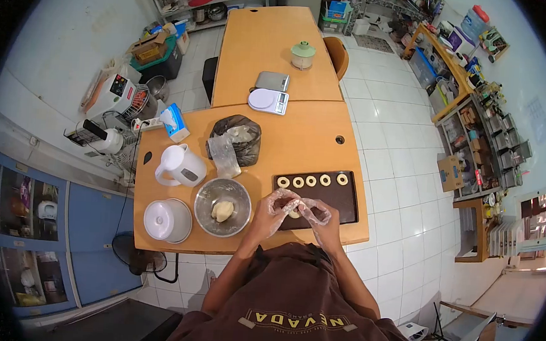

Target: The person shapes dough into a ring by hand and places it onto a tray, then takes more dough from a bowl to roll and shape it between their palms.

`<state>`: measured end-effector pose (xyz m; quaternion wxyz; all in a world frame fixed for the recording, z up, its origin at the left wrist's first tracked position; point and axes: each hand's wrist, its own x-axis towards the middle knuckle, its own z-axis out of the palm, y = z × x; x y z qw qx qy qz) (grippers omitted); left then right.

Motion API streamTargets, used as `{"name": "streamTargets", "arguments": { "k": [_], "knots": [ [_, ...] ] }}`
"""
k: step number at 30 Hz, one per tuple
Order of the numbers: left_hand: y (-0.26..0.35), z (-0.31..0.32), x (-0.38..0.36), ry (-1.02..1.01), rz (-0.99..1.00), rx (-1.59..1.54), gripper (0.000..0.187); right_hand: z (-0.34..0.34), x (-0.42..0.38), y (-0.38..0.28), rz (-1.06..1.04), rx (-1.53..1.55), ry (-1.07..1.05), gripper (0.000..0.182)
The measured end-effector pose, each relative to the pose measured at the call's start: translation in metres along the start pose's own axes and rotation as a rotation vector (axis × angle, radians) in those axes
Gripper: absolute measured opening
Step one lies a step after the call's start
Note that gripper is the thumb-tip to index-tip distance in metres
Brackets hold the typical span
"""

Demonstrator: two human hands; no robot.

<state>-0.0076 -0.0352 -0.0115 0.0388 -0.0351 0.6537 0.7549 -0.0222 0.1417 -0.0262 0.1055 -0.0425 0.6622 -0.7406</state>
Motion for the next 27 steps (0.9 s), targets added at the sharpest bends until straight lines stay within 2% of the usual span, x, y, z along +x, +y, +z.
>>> {"name": "streamTargets", "arguments": {
  "k": [2, 6, 9, 17, 21, 24, 27],
  "knots": [
    [0.006, 0.004, 0.002, 0.029, -0.008, -0.044, 0.014, 0.003, 0.000, -0.003, 0.003, 0.108, 0.061, 0.019],
    [0.004, 0.005, 0.008, 0.004, -0.078, -0.683, 0.018, 0.008, 0.007, -0.023, 0.060, 0.261, 0.143, 0.015],
    [0.010, 0.007, 0.011, 0.038, -0.047, -0.688, 0.018, 0.017, 0.008, -0.044, 0.071, 0.417, 0.138, 0.017],
    [0.029, 0.012, 0.005, 0.022, 0.061, -0.178, 0.023, 0.015, 0.006, -0.042, 0.049, 0.371, 0.106, 0.015],
    [0.021, 0.010, 0.007, 0.062, 0.038, -0.159, 0.021, 0.012, 0.005, -0.039, -0.021, 0.259, 0.072, 0.017],
    [0.015, 0.009, 0.008, 0.058, 0.028, -0.277, 0.017, 0.011, 0.003, -0.038, -0.057, 0.178, 0.079, 0.018],
    [0.013, 0.013, 0.009, 0.090, -0.059, -0.672, 0.016, 0.013, 0.002, -0.039, -0.045, 0.208, 0.124, 0.017]
  ]
}}
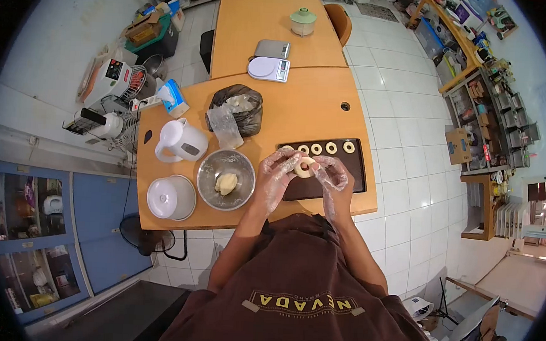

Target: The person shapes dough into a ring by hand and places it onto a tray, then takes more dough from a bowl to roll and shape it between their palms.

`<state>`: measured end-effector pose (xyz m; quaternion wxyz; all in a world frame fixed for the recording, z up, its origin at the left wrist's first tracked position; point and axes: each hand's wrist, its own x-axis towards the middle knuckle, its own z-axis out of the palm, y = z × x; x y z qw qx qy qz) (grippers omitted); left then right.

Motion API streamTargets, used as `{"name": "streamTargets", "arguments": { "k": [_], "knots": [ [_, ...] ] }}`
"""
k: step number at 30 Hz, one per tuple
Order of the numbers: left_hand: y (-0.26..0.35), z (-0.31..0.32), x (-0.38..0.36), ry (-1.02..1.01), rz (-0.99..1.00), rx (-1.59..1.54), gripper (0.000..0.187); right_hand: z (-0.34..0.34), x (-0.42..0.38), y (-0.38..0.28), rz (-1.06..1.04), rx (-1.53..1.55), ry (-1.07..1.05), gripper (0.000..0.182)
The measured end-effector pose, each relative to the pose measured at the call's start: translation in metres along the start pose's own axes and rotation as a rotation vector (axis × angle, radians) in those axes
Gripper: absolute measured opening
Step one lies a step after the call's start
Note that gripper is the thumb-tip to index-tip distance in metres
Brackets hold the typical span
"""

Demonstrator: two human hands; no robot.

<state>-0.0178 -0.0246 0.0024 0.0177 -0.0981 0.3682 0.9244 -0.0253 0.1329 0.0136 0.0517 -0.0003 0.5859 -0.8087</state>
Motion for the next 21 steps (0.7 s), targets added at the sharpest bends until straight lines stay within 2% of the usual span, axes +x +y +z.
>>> {"name": "streamTargets", "arguments": {
  "k": [4, 10, 14, 21],
  "knots": [
    [0.000, 0.001, 0.000, -0.094, 0.047, 0.205, 0.020, -0.006, 0.002, 0.010, 0.065, 0.026, 0.012, 0.015],
    [-0.003, -0.003, 0.003, -0.063, 0.044, 0.335, 0.028, -0.007, 0.001, 0.007, 0.104, 0.152, -0.012, 0.010],
    [-0.005, 0.001, -0.001, -0.063, 0.060, 0.281, 0.025, -0.009, 0.000, 0.012, 0.212, 0.329, 0.062, 0.009],
    [0.003, 0.006, -0.003, -0.072, 0.137, 0.503, 0.017, -0.013, 0.001, 0.015, 0.128, 0.104, -0.043, 0.013]
  ]
}}
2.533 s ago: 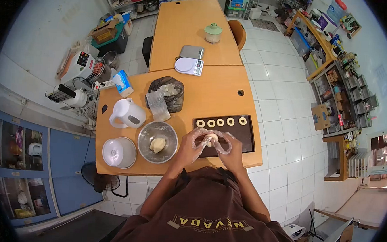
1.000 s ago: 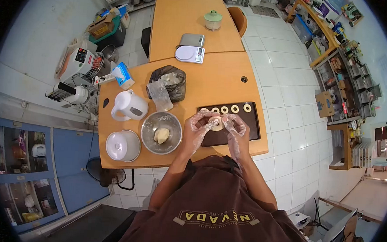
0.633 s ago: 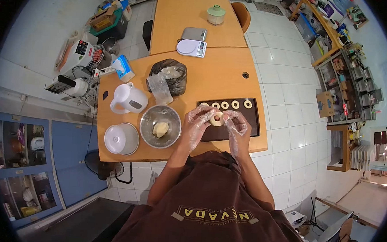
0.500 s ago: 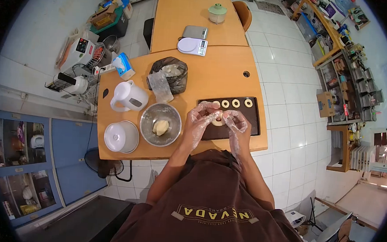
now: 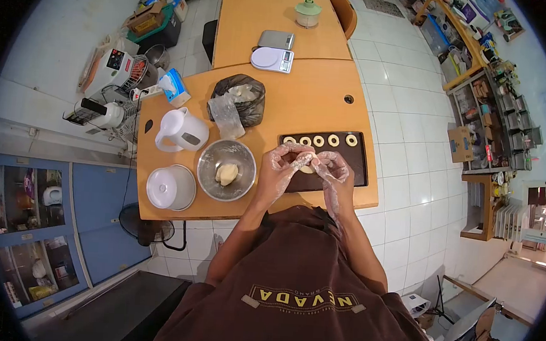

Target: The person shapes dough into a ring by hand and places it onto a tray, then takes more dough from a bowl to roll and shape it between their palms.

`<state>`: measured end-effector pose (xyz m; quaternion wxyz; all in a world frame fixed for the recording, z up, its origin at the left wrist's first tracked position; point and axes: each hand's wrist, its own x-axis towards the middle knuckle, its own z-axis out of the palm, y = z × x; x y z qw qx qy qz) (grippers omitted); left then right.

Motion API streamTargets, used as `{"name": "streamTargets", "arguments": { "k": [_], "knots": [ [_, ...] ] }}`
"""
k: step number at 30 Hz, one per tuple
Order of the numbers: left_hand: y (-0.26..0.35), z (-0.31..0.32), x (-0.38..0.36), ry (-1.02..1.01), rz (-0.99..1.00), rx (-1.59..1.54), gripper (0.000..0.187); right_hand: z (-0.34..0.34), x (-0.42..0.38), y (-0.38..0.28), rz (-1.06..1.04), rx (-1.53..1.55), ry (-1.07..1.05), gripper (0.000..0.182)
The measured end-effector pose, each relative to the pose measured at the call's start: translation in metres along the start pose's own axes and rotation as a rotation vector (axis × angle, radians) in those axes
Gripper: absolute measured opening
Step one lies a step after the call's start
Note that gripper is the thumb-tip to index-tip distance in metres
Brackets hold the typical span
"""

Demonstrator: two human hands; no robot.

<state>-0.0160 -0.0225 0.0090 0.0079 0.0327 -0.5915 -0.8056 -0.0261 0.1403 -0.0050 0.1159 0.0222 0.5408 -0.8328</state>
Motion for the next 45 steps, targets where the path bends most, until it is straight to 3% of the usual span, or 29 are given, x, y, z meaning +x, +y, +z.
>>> {"name": "streamTargets", "arguments": {
  "k": [13, 17, 20, 23, 25, 28, 32, 45],
  "knots": [
    [-0.007, 0.006, 0.000, -0.003, 0.000, -0.114, 0.032, -0.004, 0.000, -0.005, 0.071, 0.202, 0.109, 0.014],
    [-0.013, 0.002, -0.001, 0.017, -0.045, -0.066, 0.028, -0.004, -0.002, -0.002, 0.032, 0.244, 0.083, 0.013],
    [-0.008, 0.003, -0.001, 0.015, -0.029, -0.015, 0.025, -0.002, -0.003, -0.003, 0.027, 0.137, 0.084, 0.017],
    [-0.005, 0.003, 0.000, -0.014, 0.069, 0.070, 0.026, 0.006, -0.002, -0.012, -0.103, -0.152, 0.076, 0.022],
    [-0.003, 0.005, 0.000, -0.011, 0.124, 0.131, 0.028, 0.003, 0.001, -0.009, -0.095, -0.137, 0.075, 0.025],
    [0.004, 0.014, -0.002, 0.030, -0.003, -0.138, 0.027, 0.004, 0.001, -0.006, -0.066, 0.003, 0.118, 0.025],
    [-0.016, 0.005, -0.002, 0.012, 0.007, -0.090, 0.027, 0.005, -0.002, -0.005, -0.009, 0.100, 0.139, 0.021],
    [-0.004, -0.001, -0.001, -0.042, 0.094, 0.158, 0.025, 0.007, 0.001, -0.010, -0.037, -0.044, 0.051, 0.017]
  ]
}}
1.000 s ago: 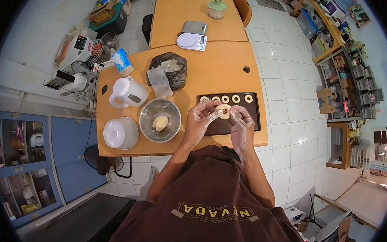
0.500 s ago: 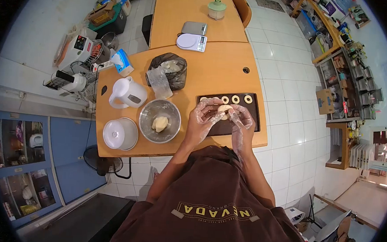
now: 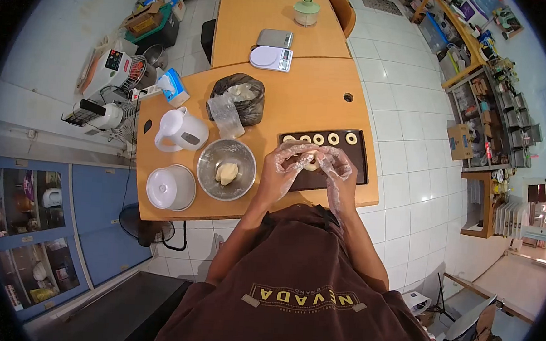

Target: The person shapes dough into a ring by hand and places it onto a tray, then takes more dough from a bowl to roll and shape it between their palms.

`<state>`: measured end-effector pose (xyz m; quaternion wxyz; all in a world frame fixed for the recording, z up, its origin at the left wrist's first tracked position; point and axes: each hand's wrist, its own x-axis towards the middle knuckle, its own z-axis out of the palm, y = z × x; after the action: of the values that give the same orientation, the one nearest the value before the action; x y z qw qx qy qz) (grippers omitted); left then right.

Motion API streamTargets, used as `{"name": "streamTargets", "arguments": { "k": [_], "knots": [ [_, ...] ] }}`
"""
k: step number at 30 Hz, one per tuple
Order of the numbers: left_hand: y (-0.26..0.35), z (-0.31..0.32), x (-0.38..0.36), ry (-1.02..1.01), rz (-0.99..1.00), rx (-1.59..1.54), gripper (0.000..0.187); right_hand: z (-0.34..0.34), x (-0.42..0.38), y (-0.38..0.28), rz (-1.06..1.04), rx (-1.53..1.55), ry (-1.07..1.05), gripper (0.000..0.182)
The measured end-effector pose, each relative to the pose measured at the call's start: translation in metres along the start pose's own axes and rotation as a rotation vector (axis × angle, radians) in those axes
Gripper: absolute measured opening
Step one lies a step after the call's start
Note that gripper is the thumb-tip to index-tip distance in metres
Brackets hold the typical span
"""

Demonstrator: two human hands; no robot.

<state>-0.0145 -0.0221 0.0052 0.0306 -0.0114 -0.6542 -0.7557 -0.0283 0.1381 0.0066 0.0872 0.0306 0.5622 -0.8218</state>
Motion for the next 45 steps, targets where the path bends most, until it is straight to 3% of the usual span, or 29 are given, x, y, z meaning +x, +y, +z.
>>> {"name": "streamTargets", "arguments": {
  "k": [4, 8, 16, 19, 22, 25, 28, 34, 40, 45],
  "knots": [
    [0.011, 0.008, -0.001, 0.001, -0.073, -0.206, 0.029, 0.001, 0.001, 0.000, 0.026, 0.054, 0.016, 0.017],
    [-0.005, 0.000, -0.002, -0.024, -0.131, -0.160, 0.028, -0.002, 0.000, 0.003, 0.100, 0.232, 0.034, 0.018],
    [-0.008, -0.005, 0.000, -0.092, -0.136, -0.023, 0.023, -0.005, -0.001, 0.009, -0.068, -0.215, -0.045, 0.015],
    [-0.005, -0.004, 0.004, -0.012, -0.289, -0.222, 0.024, -0.003, -0.002, 0.015, -0.128, -0.238, -0.005, 0.015],
    [-0.009, -0.005, 0.002, -0.043, -0.266, -0.581, 0.023, -0.004, -0.002, 0.014, -0.112, -0.275, 0.027, 0.015],
    [-0.009, -0.004, -0.004, -0.007, -0.231, -0.562, 0.022, -0.006, 0.000, 0.013, -0.113, -0.275, -0.008, 0.018],
    [-0.018, -0.001, -0.001, 0.028, -0.127, -0.339, 0.020, -0.008, 0.003, 0.005, -0.109, -0.229, -0.134, 0.023],
    [-0.003, -0.003, -0.003, -0.093, -0.101, -0.090, 0.018, -0.020, 0.010, -0.006, -0.034, -0.375, -0.251, 0.029],
    [-0.006, -0.006, -0.004, -0.093, -0.175, -0.197, 0.022, -0.020, 0.010, 0.004, -0.091, -0.345, -0.135, 0.026],
    [-0.019, -0.009, -0.002, -0.029, -0.095, 0.009, 0.027, -0.016, 0.003, 0.013, -0.178, -0.386, -0.045, 0.025]
  ]
}}
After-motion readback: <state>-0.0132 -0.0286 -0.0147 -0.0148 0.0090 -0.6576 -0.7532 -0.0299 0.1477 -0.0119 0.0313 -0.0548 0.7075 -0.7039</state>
